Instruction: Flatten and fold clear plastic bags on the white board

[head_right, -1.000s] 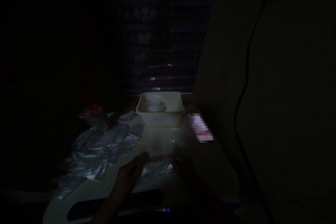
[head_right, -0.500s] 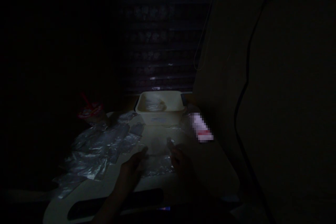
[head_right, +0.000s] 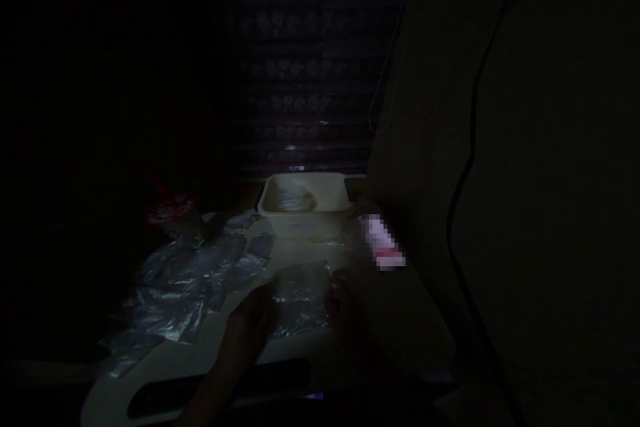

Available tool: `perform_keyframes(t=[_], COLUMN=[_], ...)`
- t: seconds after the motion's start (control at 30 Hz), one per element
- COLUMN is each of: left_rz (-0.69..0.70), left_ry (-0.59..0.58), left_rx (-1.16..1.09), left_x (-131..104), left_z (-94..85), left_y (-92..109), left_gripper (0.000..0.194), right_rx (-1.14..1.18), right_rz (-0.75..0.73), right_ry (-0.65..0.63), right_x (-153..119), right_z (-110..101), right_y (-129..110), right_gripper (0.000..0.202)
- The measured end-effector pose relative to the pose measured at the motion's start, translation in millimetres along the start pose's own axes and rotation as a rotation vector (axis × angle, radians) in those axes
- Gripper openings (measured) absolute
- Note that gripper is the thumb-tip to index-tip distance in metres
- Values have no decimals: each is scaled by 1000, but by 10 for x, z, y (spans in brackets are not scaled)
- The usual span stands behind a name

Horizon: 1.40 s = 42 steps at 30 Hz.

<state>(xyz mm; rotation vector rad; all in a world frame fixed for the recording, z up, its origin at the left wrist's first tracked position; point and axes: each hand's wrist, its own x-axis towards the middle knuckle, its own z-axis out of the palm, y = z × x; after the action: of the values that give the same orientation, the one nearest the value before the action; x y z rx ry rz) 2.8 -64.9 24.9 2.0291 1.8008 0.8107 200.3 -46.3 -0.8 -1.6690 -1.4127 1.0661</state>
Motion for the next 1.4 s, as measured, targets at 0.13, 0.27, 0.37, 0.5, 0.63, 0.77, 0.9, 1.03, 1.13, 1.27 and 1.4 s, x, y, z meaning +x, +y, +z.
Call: perform_keyframes(t=[0.13,0.27,0.37,0.5,0.63,0.77,0.9,1.03,1.13,1.27,1.4], left_rz=[27,275,353,346,353,372,394,392,357,327,325], left_ry=[12,-26,-60,-70,-55,-28,0,2,-11,-11,2], left_rx=[251,265,281,412,498,544,574,593,605,621,643], left_x=[-11,13,16,-27,-58,-51,-43,-52,-63,-73,-80], left_z=[-41,57,213,371,384,344,344,358,361,363,355], left_y=[12,74,133,138,111,115,106,81,70,57,41], left_gripper=[34,34,39,45,46,47,48,47,49,52,54], right_rx=[-24,-49,-45,-158,-447,-638,-779,-921,-973,-994,-992], right_rz=[-10,2,2,-103,-258,-476,-749,-834,-807,-775,-765], right_ry=[-5,18,19,-2,117,228,102,-43,-72,-80,-72], right_x=[-4,1,12,12,-4,-10,-1,17,30,40,36], right_z=[2,25,27,-50,-165,-165,-38,52,51,32,41], right_y=[-14,-3,11,-31,-91,-128,-207,-227,-179,-134,-134], right_gripper=[38,39,37,28,26,32,38,44,47,48,49])
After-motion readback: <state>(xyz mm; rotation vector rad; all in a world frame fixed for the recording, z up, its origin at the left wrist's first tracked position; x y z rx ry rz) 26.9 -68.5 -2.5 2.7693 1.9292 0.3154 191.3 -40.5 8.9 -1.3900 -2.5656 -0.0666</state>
